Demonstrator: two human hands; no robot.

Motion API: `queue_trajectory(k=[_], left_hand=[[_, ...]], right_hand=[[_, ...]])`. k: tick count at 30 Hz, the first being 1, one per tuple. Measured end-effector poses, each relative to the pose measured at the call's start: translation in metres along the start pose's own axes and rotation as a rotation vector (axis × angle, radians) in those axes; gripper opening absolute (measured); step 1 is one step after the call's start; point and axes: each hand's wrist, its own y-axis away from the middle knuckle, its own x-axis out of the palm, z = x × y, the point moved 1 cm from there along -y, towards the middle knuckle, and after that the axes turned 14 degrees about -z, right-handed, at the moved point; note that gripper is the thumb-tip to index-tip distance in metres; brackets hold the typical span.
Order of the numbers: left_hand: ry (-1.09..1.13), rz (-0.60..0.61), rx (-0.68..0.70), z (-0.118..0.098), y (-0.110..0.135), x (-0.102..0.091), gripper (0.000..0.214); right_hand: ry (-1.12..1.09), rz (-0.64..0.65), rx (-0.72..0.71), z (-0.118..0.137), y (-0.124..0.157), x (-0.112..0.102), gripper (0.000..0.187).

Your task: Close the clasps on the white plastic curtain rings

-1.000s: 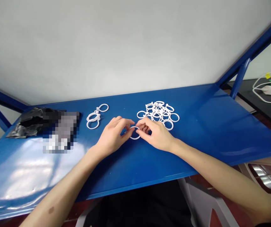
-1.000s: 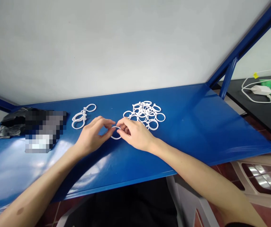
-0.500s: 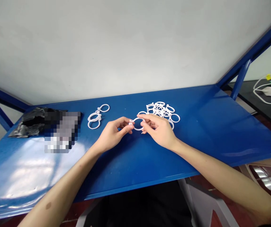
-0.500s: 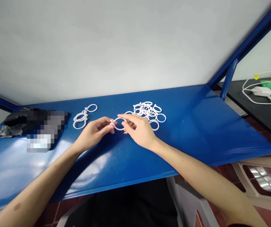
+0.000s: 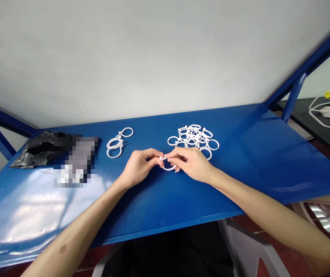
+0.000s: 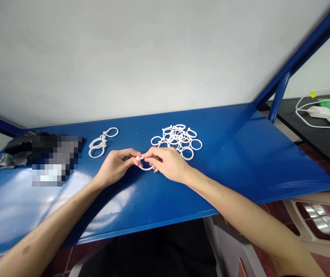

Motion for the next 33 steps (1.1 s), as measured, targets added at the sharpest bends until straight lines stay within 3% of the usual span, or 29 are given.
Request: queue_trajectory(k=[11, 21, 29, 33], left_hand=[[0.008, -0.016, 0.086, 0.0025, 0.0009, -0.0014, 0.017], [0.008, -0.06, 0.143, -0.0045, 0.0014, -0.0001, 0.021], [-0.032, -0.097, 0.166, -0.001, 0.0024, -0.003, 0.006], [-0.068, -0.107, 0.252, -0.0044, 0.0017, -0.0029, 0.014]], right_hand=[[0.031, 0.055, -0.048, 0.0016, 0.0005, -0.0024, 0.014], [0.155, -0.053, -0.2, 0.0048, -0.0004, -0.0014, 0.014], [0.136, 0.034, -0.16, 0.004, 0.0058, 0.002, 0.014], [0.174, 0.031, -0.264, 0.0075, 0.0028, -0.0023, 0.016]])
